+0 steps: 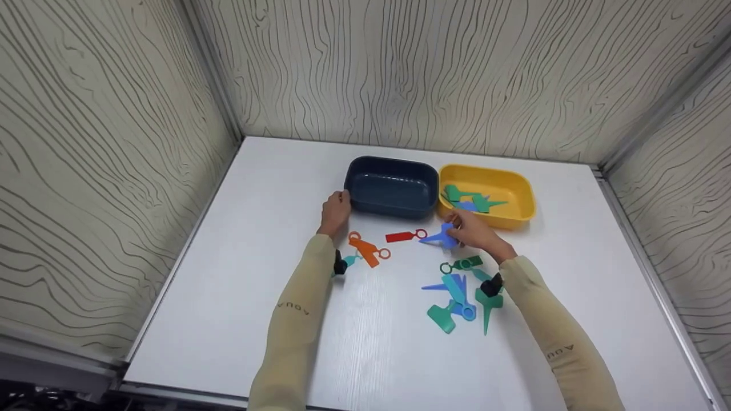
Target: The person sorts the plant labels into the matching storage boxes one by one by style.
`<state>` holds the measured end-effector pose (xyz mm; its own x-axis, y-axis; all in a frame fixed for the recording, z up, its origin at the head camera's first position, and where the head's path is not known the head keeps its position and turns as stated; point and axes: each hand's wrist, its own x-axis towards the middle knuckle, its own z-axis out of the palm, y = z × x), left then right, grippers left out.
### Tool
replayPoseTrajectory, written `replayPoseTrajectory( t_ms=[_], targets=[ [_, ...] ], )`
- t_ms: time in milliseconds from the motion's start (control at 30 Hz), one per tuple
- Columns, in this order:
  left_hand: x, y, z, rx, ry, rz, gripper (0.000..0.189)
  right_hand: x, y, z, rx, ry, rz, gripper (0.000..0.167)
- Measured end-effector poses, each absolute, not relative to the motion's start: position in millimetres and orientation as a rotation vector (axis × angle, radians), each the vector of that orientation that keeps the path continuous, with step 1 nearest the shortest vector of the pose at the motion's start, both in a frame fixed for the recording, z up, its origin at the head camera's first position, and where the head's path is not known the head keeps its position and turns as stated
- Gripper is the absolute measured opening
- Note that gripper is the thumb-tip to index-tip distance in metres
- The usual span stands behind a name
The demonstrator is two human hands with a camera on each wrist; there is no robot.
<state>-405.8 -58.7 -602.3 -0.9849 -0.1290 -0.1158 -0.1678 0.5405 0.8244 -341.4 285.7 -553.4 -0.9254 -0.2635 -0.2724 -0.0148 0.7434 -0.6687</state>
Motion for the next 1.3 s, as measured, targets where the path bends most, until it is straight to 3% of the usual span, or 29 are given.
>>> replayPoseTrajectory(
  t_ms=[367,1300],
  targets=[
    [-407,-59,-604,-0.268,2.705,1.454,0.053,-348,307,-532,-0.26,2.733,-1.038,0.026],
    [-406,-57,-603,-0.298,2.694,1.458,0.052,-370,373,-503,-0.069,2.853,-1.212,0.039]
  ],
)
